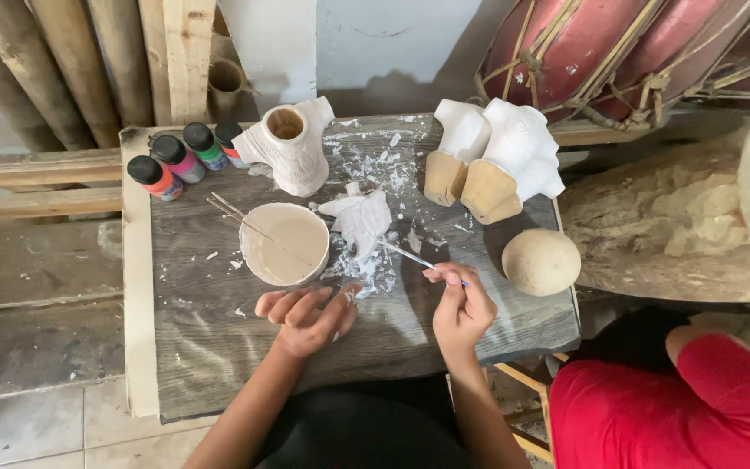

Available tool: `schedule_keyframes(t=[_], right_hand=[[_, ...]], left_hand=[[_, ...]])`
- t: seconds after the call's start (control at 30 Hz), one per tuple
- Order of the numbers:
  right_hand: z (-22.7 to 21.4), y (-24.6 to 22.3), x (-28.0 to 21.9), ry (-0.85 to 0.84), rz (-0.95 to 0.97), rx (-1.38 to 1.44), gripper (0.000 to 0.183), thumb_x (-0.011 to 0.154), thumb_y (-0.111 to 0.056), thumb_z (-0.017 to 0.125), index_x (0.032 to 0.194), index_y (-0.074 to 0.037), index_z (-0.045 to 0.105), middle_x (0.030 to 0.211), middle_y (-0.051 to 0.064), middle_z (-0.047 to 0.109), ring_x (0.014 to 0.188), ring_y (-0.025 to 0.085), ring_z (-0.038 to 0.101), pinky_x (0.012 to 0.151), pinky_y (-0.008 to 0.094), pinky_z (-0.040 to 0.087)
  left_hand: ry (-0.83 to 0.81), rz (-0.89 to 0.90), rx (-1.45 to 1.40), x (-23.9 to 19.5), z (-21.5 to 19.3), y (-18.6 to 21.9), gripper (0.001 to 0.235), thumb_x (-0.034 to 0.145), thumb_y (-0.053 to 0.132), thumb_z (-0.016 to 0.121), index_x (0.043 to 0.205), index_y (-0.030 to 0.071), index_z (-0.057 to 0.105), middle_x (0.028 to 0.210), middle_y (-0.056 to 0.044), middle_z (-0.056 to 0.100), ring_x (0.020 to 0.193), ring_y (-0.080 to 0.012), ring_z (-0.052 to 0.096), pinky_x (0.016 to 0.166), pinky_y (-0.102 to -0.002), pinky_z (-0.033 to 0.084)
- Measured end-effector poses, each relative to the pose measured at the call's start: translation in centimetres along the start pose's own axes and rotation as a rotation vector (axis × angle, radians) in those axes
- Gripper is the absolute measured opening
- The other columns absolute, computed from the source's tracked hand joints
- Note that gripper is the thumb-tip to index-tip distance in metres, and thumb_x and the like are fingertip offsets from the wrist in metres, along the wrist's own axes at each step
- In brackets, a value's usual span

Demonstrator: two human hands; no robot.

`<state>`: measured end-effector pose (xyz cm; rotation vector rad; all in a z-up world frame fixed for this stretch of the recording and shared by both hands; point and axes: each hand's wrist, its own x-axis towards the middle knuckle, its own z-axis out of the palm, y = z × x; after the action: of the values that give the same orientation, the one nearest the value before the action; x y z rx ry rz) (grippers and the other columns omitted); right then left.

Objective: Applying white paste to small craft objects using a stick

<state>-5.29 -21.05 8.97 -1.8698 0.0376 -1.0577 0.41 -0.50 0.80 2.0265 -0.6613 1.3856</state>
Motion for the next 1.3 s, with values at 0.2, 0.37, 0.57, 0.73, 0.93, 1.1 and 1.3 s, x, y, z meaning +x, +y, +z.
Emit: schedule_keyframes(t=[0.2,0.37,0.57,0.73,0.93,1.1,1.3], right_hand=[[0.1,-0.2,-0.6,-0.006,-0.087,-0.057,0.021,0.102,0.003,0.054,0.090,0.005,0.070,0.073,0.014,0.073,0.062,0.024,0.070,0.066,0.034,0.059],[0.1,-1.2,-0.2,-0.045,-0.104,-0.062,0.022,0.101,0.001,0.056,0.088,0.003,0.073,0.070,0.009,0.073,0.060,0.021,0.067,0.066,0.032,0.056],[0.3,-1.5,0.8,-0.079,-0.130,-0.063,0.022,0.101,0.000,0.057,0.086,0.000,0.073,0.069,0.006,0.073,0.059,0.021,0.064,0.068,0.032,0.054],[0.6,-1.2,1.8,-0.102,-0.143,-0.049,0.023,0.102,0.001,0.057,0.084,-0.001,0.072,0.068,0.005,0.072,0.059,0.022,0.065,0.067,0.032,0.054],[-0.1,0.0,2.7,-0.042,-0.104,-0.021,0.024,0.104,0.000,0.054,0.087,0.003,0.071,0.071,0.010,0.072,0.062,0.022,0.068,0.067,0.032,0.056],[1.0,-0.1,5.6,-0.054,-0.110,0.007,0.022,0.105,0.002,0.052,0.094,0.005,0.072,0.076,0.012,0.072,0.065,0.022,0.070,0.067,0.033,0.058],[3.8,0.1,8.8,-0.159,-0.260,-0.128,0.016,0.104,-0.002,0.061,0.095,-0.001,0.075,0.076,0.005,0.075,0.061,0.021,0.067,0.065,0.033,0.057]], left_hand=[[-0.026,0.037,0.057,0.7,-0.3,0.2,0.014,0.079,0.040,0.079,0.089,0.042,0.069,0.115,0.007,0.052,0.103,-0.0197,0.047,0.092,-0.040,0.035],[-0.055,0.209,0.032,3.2,-1.2,-0.9,0.023,0.080,0.027,0.078,0.102,0.031,0.073,0.118,0.007,0.062,0.113,-0.0178,0.057,0.099,-0.039,0.051],[-0.056,0.350,0.121,5.1,-1.9,-1.2,0.035,0.081,0.022,0.076,0.115,0.029,0.072,0.115,0.010,0.072,0.115,-0.0130,0.062,0.101,-0.040,0.055],[-0.072,0.353,0.185,5.1,-1.8,-1.4,0.041,0.086,0.026,0.073,0.126,0.030,0.068,0.120,0.011,0.071,0.119,-0.0145,0.061,0.104,-0.042,0.054],[-0.092,0.305,0.242,5.8,-2.4,-1.0,0.027,0.090,0.032,0.070,0.117,0.034,0.074,0.116,0.021,0.072,0.119,-0.0098,0.059,0.107,-0.040,0.051],[-0.071,0.231,0.246,7.7,-2.8,-0.2,0.028,0.088,0.040,0.075,0.116,0.038,0.078,0.122,0.025,0.065,0.119,-0.0094,0.056,0.106,-0.040,0.052],[-0.091,0.122,0.261,9.4,-3.0,0.5,0.026,0.088,0.047,0.076,0.112,0.037,0.079,0.121,0.017,0.058,0.120,-0.0136,0.048,0.108,-0.039,0.048]])
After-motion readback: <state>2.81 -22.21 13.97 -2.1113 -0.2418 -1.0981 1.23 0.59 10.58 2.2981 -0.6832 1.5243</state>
